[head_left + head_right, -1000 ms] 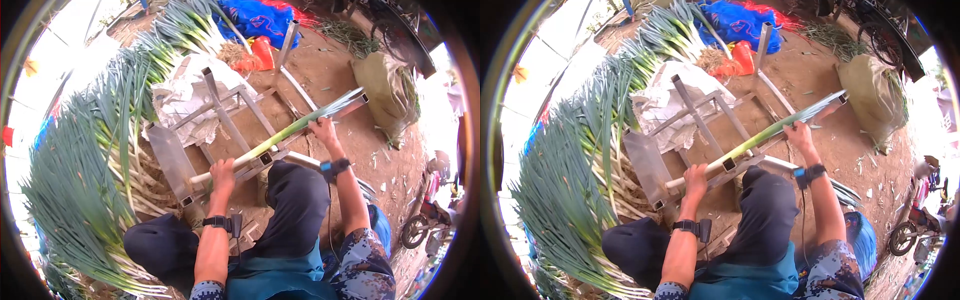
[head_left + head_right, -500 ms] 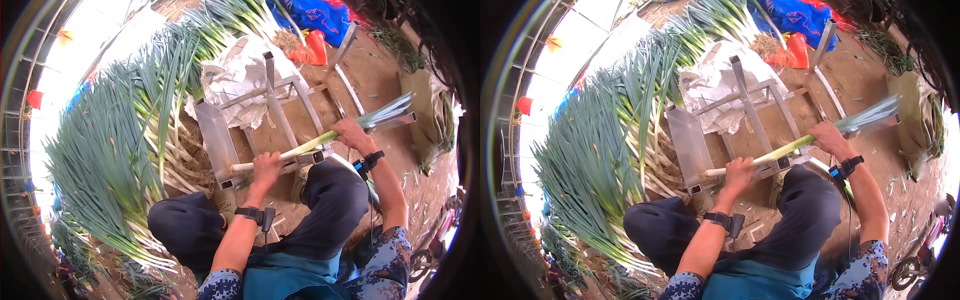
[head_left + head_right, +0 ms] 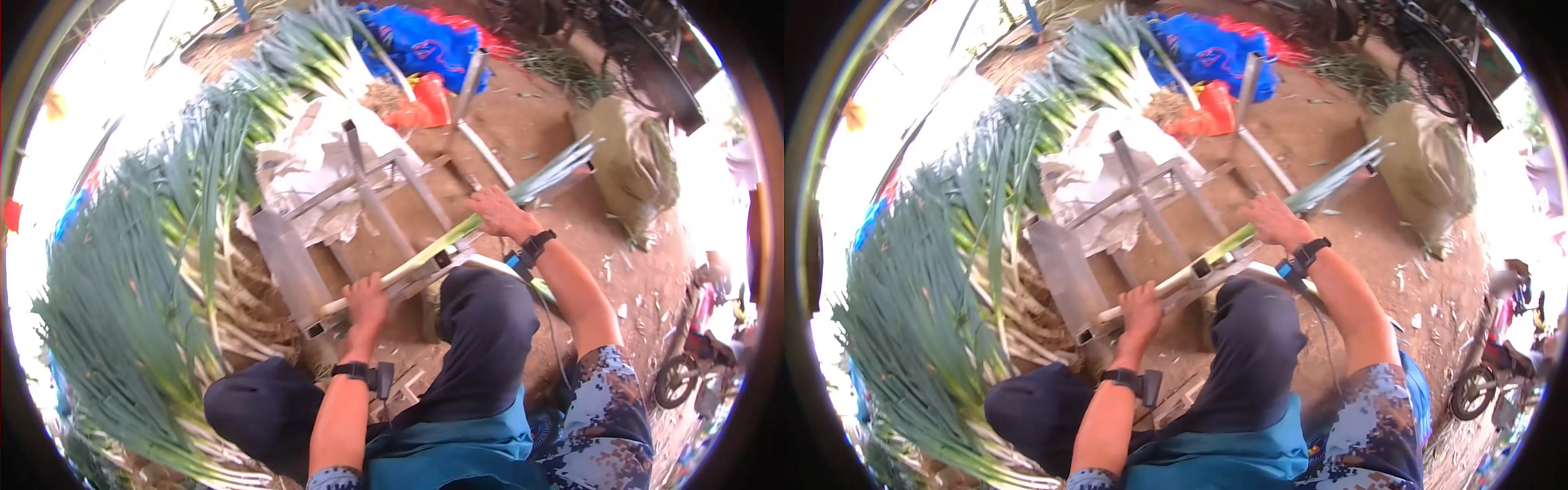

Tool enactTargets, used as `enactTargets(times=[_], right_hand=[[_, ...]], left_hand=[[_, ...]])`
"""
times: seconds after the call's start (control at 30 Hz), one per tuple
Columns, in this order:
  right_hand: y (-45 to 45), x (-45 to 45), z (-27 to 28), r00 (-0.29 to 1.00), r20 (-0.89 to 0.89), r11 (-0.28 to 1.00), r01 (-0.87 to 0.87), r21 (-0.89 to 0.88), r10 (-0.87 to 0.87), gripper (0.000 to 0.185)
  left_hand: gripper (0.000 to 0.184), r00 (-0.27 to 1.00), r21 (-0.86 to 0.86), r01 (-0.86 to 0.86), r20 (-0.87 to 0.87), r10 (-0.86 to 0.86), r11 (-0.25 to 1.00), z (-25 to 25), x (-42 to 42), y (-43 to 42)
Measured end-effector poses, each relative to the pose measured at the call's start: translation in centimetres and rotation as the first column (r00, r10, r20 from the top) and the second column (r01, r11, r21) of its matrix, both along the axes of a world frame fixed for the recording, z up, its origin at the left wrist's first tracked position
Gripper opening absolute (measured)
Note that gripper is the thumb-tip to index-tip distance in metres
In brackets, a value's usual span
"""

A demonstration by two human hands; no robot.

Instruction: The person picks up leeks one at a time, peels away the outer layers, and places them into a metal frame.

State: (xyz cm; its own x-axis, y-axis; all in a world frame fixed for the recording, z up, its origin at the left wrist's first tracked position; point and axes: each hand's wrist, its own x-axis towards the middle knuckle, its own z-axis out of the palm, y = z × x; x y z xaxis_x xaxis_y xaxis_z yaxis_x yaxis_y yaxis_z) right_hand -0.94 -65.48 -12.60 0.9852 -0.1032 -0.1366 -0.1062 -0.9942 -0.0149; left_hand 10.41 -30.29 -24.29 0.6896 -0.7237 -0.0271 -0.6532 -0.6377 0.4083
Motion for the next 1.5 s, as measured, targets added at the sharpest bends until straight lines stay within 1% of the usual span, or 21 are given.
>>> enactTargets(times=[0.07,0.1,0.2,0.23,0.33,0.4,0.47,0.53,0.6,0.67,0.73,0.8,0.87,0.9,0.97,1.07,1.23,1.33,1.4,1.47,1.5], right_hand=[[-0.5,-0.8,1.4,0.983,0.147,0.985,0.083,0.153,-0.106,0.038],[-0.2,-1.5,3.0,0.952,0.186,0.943,0.188,0.274,-0.244,0.042],[-0.1,-4.2,8.8,0.898,0.008,0.802,0.39,0.452,-0.44,0.04],[-0.2,-5.5,10.5,0.901,0.021,0.819,0.383,0.428,-0.432,0.038],[1.3,-8.5,16.0,0.824,0.037,0.727,0.477,0.493,-0.565,0.035],[2.3,-10.1,17.8,0.797,0.187,0.744,0.413,0.525,-0.574,0.035],[4.7,-11.0,20.9,0.78,0.268,0.758,0.363,0.542,-0.566,0.037],[8.4,-10.8,24.5,0.793,0.231,0.762,0.392,0.515,-0.564,0.038],[11.0,-11.0,26.0,0.819,0.24,0.74,0.294,0.605,-0.522,0.037],[13.0,-11.3,27.7,0.852,0.277,0.754,0.189,0.629,-0.444,0.037],[15.2,-11.3,29.0,0.837,0.321,0.767,0.169,0.619,-0.443,0.036],[16.8,-11.5,30.1,0.826,0.338,0.76,0.157,0.631,-0.451,0.036],[18.4,-11.7,30.3,0.826,0.353,0.783,0.159,0.601,-0.439,0.034],[19.2,-11.9,30.2,0.825,0.36,0.795,0.166,0.583,-0.437,0.034],[20.5,-12.3,29.9,0.835,0.333,0.804,0.199,0.56,-0.439,0.032],[22.4,-13.5,29.4,0.847,0.289,0.813,0.248,0.527,-0.446,0.037],[26.3,-17.6,28.8,0.858,0.185,0.813,0.353,0.463,-0.479,0.035],[29.5,-18.4,30.2,0.83,0.095,0.757,0.447,0.477,-0.55,0.035],[30.1,-18.2,30.0,0.834,0.141,0.761,0.401,0.51,-0.533,0.034],[29.7,-17.4,29.3,0.862,0.233,0.803,0.276,0.528,-0.45,0.034],[30.1,-15.9,29.6,0.874,0.248,0.802,0.226,0.554,-0.418,0.036]], left_hand=[[0.03,1.0,-0.021,-0.001,0.029,0.002,1.0,0.4,-0.2,0.3],[0.032,0.999,-0.025,-0.008,0.044,0.009,1.0,0.8,-0.2,0.4],[0.041,0.999,-0.002,0.026,0.024,-0.026,1.0,1.6,-0.4,0.7],[0.043,0.999,-0.01,0.029,0.022,-0.029,1.0,1.8,-0.5,0.7],[0.048,0.999,-0.019,0.052,-0.006,-0.052,0.998,3.2,-1.0,0.4],[0.051,0.996,-0.003,0.077,-0.052,-0.077,0.997,6.7,-1.2,0.2],[0.047,0.954,-0.05,0.228,-0.188,-0.234,0.972,11.5,-1.9,0.6],[0.042,0.889,-0.111,0.324,-0.304,-0.342,0.94,16.6,-2.0,2.8],[0.041,0.86,-0.003,0.325,-0.414,-0.297,0.946,23.2,-1.6,5.0],[0.042,0.947,-0.204,0.209,-0.201,-0.25,0.956,26.9,-0.2,9.8],[0.044,0.993,-0.234,0.076,-0.075,-0.096,0.969,31.6,1.3,14.6],[0.044,0.991,-0.378,0.01,0.127,0.041,0.926,30.6,3.9,20.5],[0.04,0.975,-0.32,-0.204,0.022,0.222,0.925,33.3,3.7,24.8],[0.038,0.971,-0.374,-0.231,-0.025,0.24,0.898,33.4,3.5,26.4],[0.035,0.957,-0.477,-0.29,-0.131,0.259,0.83,32.7,3.2,28.3],[0.03,0.897,-0.568,-0.378,-0.422,0.136,0.731,30.8,2.0,28.6],[0.027,0.904,-0.59,-0.318,-0.424,0.05,0.742,29.4,0.9,28.8],[0.025,0.892,-0.689,-0.388,-0.448,0.061,0.612,28.5,1.4,30.9],[0.023,0.89,-0.725,-0.422,-0.445,0.098,0.544,26.8,2.3,33.6],[0.024,0.845,-0.704,-0.515,-0.512,0.153,0.489,23.3,3.3,37.6],[0.025,0.778,-0.635,-0.622,-0.57,0.265,0.458,21.1,3.6,39.7]])
